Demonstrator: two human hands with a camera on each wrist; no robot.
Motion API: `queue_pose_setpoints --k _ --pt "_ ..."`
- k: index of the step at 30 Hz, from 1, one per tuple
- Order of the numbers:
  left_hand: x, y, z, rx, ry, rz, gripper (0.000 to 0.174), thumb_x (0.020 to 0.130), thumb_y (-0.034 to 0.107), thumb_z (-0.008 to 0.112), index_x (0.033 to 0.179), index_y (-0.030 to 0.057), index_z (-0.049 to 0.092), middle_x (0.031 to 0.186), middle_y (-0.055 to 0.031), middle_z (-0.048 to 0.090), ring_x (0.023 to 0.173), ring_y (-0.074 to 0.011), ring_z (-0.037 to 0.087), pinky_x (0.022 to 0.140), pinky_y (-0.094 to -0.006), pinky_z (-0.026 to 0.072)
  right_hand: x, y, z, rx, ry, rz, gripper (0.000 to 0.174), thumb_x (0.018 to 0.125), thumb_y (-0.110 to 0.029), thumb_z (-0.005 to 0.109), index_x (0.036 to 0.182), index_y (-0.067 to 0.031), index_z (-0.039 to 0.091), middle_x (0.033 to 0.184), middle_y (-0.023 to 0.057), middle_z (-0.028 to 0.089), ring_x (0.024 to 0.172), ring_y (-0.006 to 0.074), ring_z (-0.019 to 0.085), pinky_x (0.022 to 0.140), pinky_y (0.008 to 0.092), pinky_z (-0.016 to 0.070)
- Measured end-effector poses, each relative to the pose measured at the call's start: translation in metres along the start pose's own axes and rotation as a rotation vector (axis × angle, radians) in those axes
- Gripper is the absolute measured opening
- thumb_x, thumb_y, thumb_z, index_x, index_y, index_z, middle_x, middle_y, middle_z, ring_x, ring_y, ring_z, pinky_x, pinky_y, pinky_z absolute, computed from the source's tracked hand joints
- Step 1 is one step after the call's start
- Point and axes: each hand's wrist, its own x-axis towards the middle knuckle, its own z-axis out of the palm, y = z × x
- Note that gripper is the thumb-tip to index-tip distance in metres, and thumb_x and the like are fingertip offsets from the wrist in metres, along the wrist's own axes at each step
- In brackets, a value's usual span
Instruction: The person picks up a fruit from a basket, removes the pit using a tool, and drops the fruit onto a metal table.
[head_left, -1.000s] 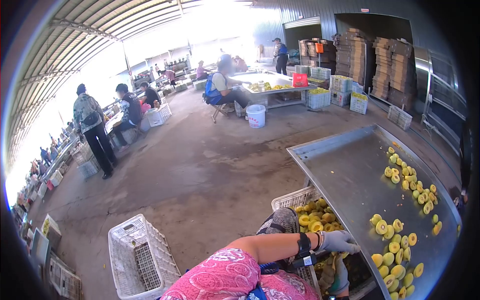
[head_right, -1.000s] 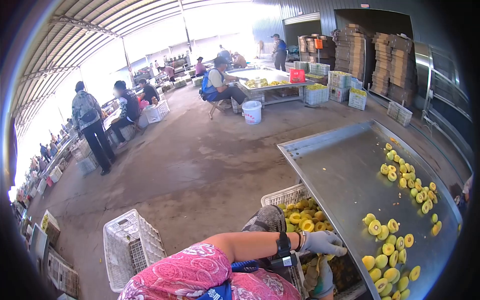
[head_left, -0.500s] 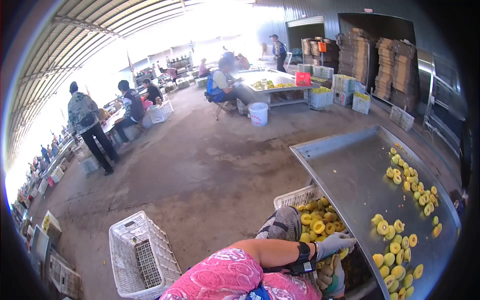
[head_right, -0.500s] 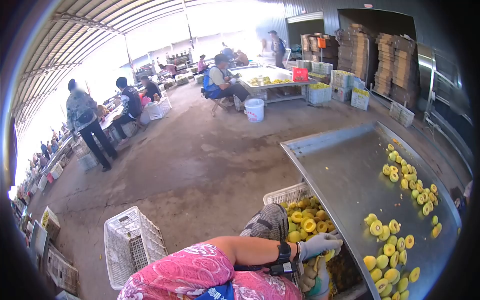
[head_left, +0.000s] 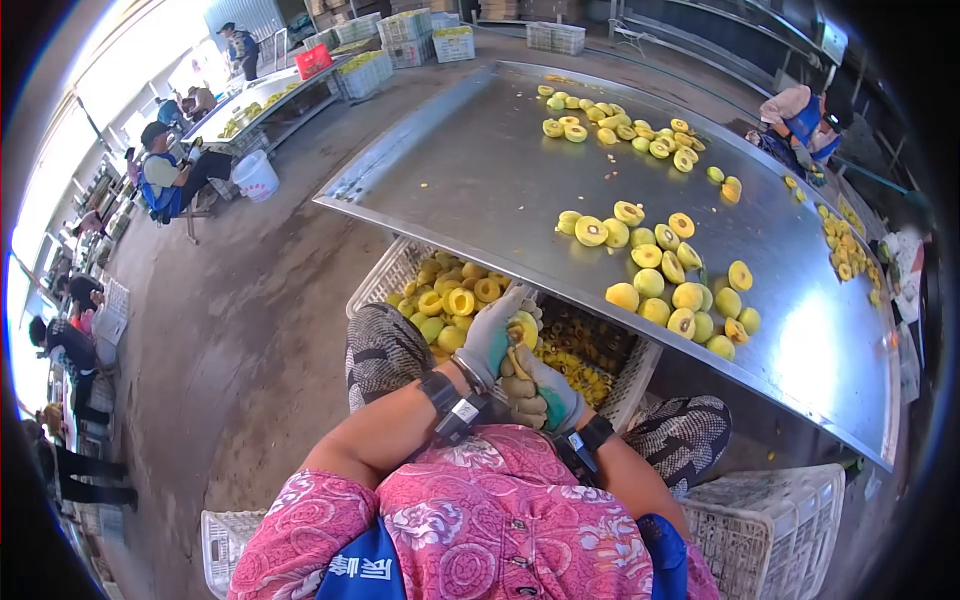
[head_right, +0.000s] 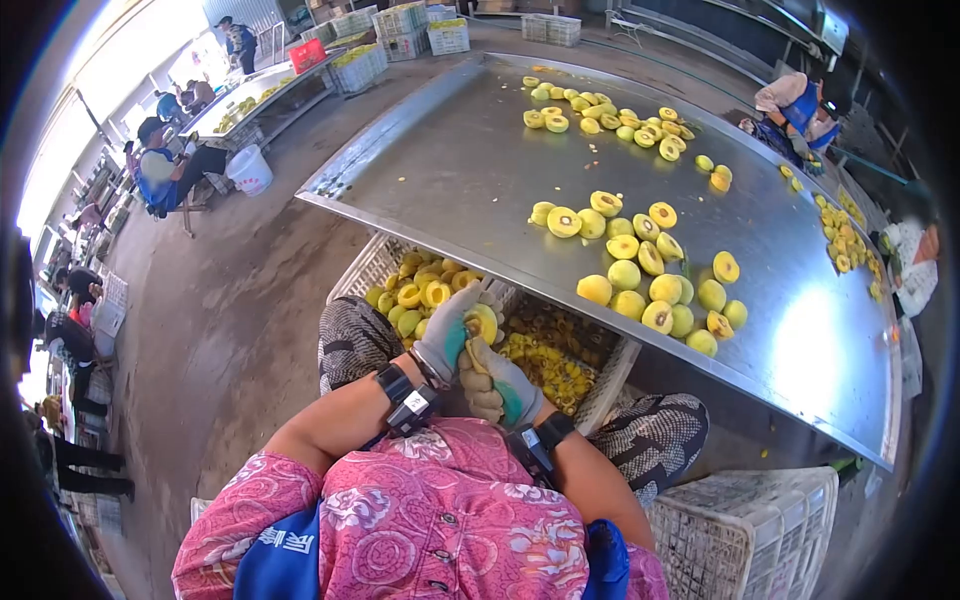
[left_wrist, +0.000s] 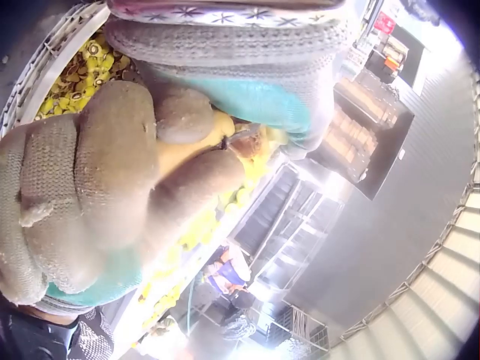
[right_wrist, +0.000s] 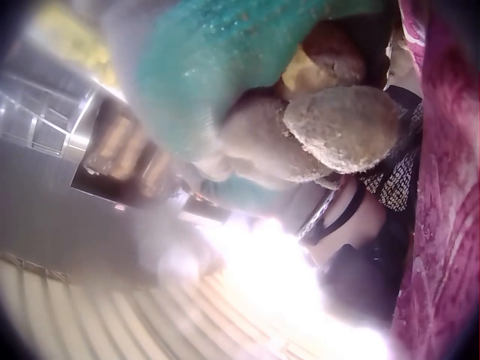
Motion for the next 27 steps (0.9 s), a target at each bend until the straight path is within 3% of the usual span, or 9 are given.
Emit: queue_pose_setpoints --k 3,8,10,12,15,20,22,24,27 --pt "0.006 -0.007 -0.008 -0.158 -0.022 -0.04 0.03 0.096 0.036 0.06 0.098 0.0063 0.06 0.089 -0.0085 0.065 0.075 -0.0215 0.065 0.065 -0.0374 0.057 -0.004 -0.002 -0.002 0.038 -0.16 -0.016 0.042 0.1 -0.055 0.04 0.101 -0.0155 0.053 0.059 -0.006 0.037 0.037 0.0058 0.028 0.034 0.0232 0.0252" --pt "0.037 0.013 -0.055 -0.249 -0.018 0.135 0.03 0.097 0.034 0.059 0.104 0.0048 0.061 0.096 -0.01 0.063 0.078 -0.023 0.064 0.072 -0.0387 0.0562 -0.016 -0.01 0.01 -0.228 0.164 -0.11 0.042 0.099 -0.055 0.045 0.101 -0.014 0.052 0.059 -0.0047 0.038 0.036 0.0068 0.03 0.033 0.0244 0.0276" --pt "0.042 0.037 -0.075 0.361 0.116 0.443 0.028 0.095 0.028 0.062 0.109 0.0038 0.063 0.097 -0.0087 0.064 0.084 -0.0195 0.063 0.076 -0.0329 0.0541 -0.023 -0.012 0.004 -0.341 0.284 -0.214 0.042 0.098 -0.055 0.047 0.101 -0.0137 0.052 0.059 -0.0043 0.039 0.036 0.0072 0.033 0.033 0.0249 0.0293" --pt "0.023 0.065 -0.05 0.593 0.311 0.477 0.027 0.093 0.022 0.064 0.113 0.003 0.064 0.1 -0.0076 0.065 0.09 -0.0164 0.062 0.081 -0.0285 0.0519 -0.029 -0.017 -0.009 -0.396 0.348 -0.369 0.042 0.098 -0.055 0.049 0.102 -0.0132 0.052 0.059 -0.0038 0.041 0.036 0.0077 0.036 0.033 0.0253 0.0312" --pt "0.03 0.067 -0.022 1.066 0.257 0.705 0.027 0.091 0.02 0.064 0.11 0.0016 0.065 0.107 -0.0113 0.066 0.095 -0.0213 0.063 0.086 -0.0305 0.0509 -0.041 -0.028 0.0 -0.277 0.363 -0.547 0.04 0.101 -0.047 0.048 0.103 -0.0077 0.05 0.058 -0.001 0.044 0.035 0.0107 0.039 0.031 0.0261 0.0333" --pt "0.076 0.014 0.059 1.665 -0.142 0.77 0.046 0.085 0.035 0.07 0.116 0.0012 0.062 0.113 -0.0181 0.064 0.106 -0.0309 0.063 0.093 -0.0385 0.0497 -0.059 -0.045 0.003 -0.336 0.424 -0.775 0.035 0.103 -0.042 0.045 0.102 -0.0082 0.051 0.061 -0.0012 0.043 0.039 0.0083 0.037 0.035 0.024 0.0298" --pt "0.093 -0.011 0.092 1.767 -0.241 0.509 0.059 0.083 0.044 0.071 0.122 0.003 0.058 0.118 -0.0209 0.061 0.111 -0.0374 0.06 0.096 -0.0426 0.0478 -0.066 -0.051 -0.001 -0.374 0.47 -0.854 0.034 0.104 -0.041 0.043 0.103 -0.0077 0.052 0.062 -0.0019 0.043 0.04 0.0074 0.036 0.037 0.0226 0.0293" --pt "0.109 -0.032 0.123 1.832 -0.281 0.399 0.067 0.08 0.05 0.072 0.127 0.0044 0.055 0.119 -0.0206 0.06 0.111 -0.0375 0.059 0.096 -0.0426 0.0478 -0.069 -0.056 -0.01 -0.503 0.569 -0.949 0.037 0.105 -0.043 0.041 0.106 -0.0075 0.051 0.061 -0.0024 0.045 0.038 0.0084 0.036 0.036 0.0225 0.0313" --pt "0.131 -0.043 0.142 2.007 -0.366 0.261 0.076 0.077 0.055 0.072 0.131 0.0051 0.051 0.121 -0.0212 0.06 0.112 -0.0371 0.059 0.097 -0.0426 0.0474 -0.081 -0.059 -0.014 -0.419 0.507 -0.969 0.038 0.105 -0.042 0.041 0.107 -0.0056 0.05 0.062 -0.001 0.045 0.038 0.0094 0.039 0.035 0.0239 0.0349"
